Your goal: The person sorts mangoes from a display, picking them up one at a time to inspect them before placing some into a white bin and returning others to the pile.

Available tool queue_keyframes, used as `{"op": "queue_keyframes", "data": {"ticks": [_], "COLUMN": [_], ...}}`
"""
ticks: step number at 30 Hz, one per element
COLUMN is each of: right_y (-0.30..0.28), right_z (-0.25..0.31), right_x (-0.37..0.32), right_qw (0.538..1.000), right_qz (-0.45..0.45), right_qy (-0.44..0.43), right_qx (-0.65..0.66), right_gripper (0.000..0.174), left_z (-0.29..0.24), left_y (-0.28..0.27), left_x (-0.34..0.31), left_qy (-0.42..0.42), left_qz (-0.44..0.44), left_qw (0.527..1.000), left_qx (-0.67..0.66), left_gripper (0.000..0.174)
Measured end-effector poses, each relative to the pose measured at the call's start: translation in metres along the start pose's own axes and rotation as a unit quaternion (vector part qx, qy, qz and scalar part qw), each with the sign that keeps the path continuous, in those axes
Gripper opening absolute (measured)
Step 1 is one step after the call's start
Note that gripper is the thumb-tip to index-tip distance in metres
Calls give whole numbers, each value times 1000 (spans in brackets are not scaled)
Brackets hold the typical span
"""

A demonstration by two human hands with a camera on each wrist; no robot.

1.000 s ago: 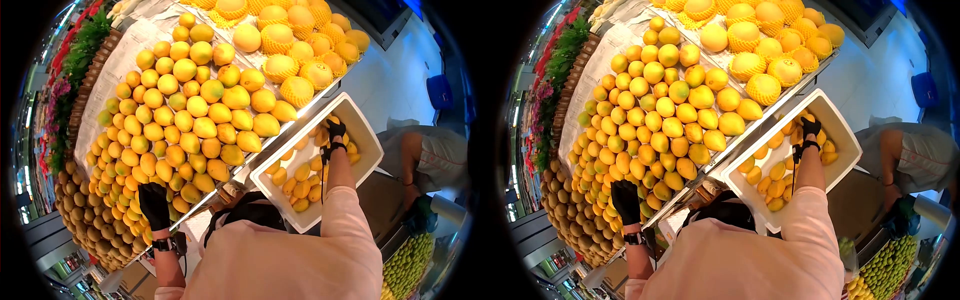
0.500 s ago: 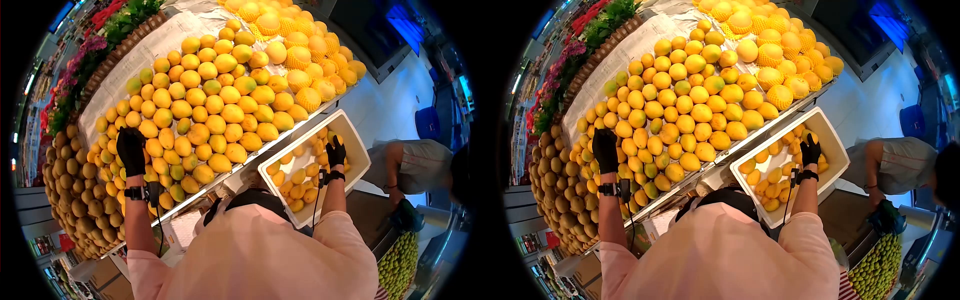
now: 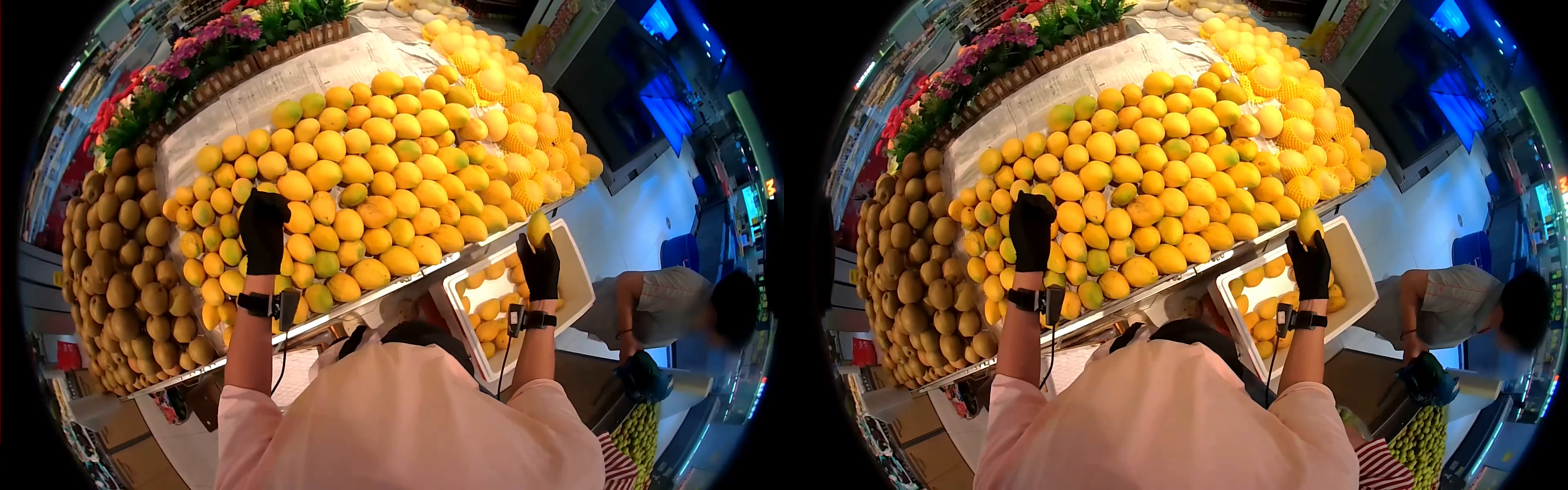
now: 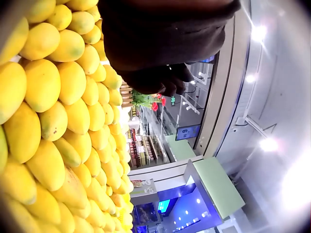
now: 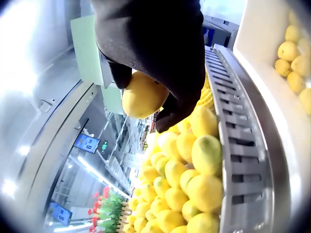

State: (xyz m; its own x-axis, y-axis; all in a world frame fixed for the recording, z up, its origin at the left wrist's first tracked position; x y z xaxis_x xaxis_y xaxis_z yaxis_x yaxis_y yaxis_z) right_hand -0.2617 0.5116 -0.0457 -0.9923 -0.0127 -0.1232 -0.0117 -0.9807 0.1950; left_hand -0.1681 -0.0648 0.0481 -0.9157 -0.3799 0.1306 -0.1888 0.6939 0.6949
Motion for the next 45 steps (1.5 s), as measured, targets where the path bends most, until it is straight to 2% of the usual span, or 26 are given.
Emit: {"op": "queue_keyframes", "data": {"ticks": [1,2,3,4,5,6,7,8,10,11,12,13,14,16,19,22,24,26,30,32,33,37,40,41,44,45], "right_y": [3,25,44,65,87,105,123,146,188,216,253,266,279,307,325,343,357,371,386,394,400,417,425,426,432,433], "right_z": [-14,-14,-12,-3,6,0,-5,1,23,45,78,86,83,84,50,27,17,4,0,-1,1,6,8,6,12,17], "right_x": [4,-2,-3,-4,-5,-3,-1,-6,-23,-38,-63,-70,-73,-86,-81,-87,-95,-103,-95,-97,-98,-107,-119,-120,-126,-127], "right_qw": [979,949,952,985,996,991,983,983,969,915,817,835,846,860,915,940,942,923,966,970,972,967,963,962,958,957], "right_qz": [-5,-11,9,51,75,107,137,158,170,152,133,91,116,176,280,332,327,290,257,241,235,252,268,273,285,289], "right_qy": [45,95,90,26,-46,-29,-9,-18,-98,-159,-222,-242,-200,-204,-157,-58,28,145,27,4,-1,8,8,6,6,7], "right_qx": [196,301,291,163,35,81,126,90,-149,-338,-516,-485,-480,-434,-246,-51,66,208,9,8,13,44,18,13,2,-1], "right_gripper": [44,42,41,41,42,42,42,40,36,34,31,25,22,26,36,42,42,43,42,41,41,39,37,37,34,32], "left_z": [0,3,7,10,14,20,23,24,30,28,27,28,29,28,24,28,32,30,28,28,25,12,4,8,16,14], "left_y": [4,4,7,12,14,11,15,18,16,17,20,18,18,16,20,19,15,17,20,20,18,11,-2,-11,-27,-30], "left_x": [-7,-12,-18,-25,-28,-36,-42,-48,-58,-64,-71,-75,-77,-80,-86,-89,-88,-88,-94,-93,-92,-87,-86,-84,-86,-84], "left_qy": [-4,-2,-12,-25,-41,-56,-53,-48,-58,-62,-67,-66,-77,-100,-98,-113,-114,-72,-81,-82,-70,-56,-57,-58,-123,-78], "left_qz": [2,-1,13,28,24,-12,5,22,38,30,22,22,30,15,29,50,63,53,60,59,57,10,24,10,-19,20], "left_qw": [1000,1000,1000,999,999,998,998,997,996,995,994,989,989,985,983,971,954,948,958,962,942,931,911,920,973,968], "left_qx": [8,13,14,15,23,29,40,50,53,71,89,133,121,141,156,204,269,305,268,255,323,361,407,387,193,238], "left_gripper": [32,33,33,33,33,32,31,30,28,25,23,24,21,19,18,16,15,19,34,43,49,55,52,50,50,49]}}
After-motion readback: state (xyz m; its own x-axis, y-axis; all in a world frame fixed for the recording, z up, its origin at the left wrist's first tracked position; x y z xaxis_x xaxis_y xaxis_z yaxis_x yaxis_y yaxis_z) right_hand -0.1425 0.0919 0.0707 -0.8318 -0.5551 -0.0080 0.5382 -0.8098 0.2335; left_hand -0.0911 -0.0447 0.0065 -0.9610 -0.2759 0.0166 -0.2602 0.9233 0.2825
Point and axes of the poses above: each hand's wrist, its own x-axis towards the middle knuckle, its own y-axis out of the palm, z = x × y, the point moved 8 cm from there along x, towards the middle knuckle, and after that the axes turned 1 degree about -y, right-handed, at the moved point
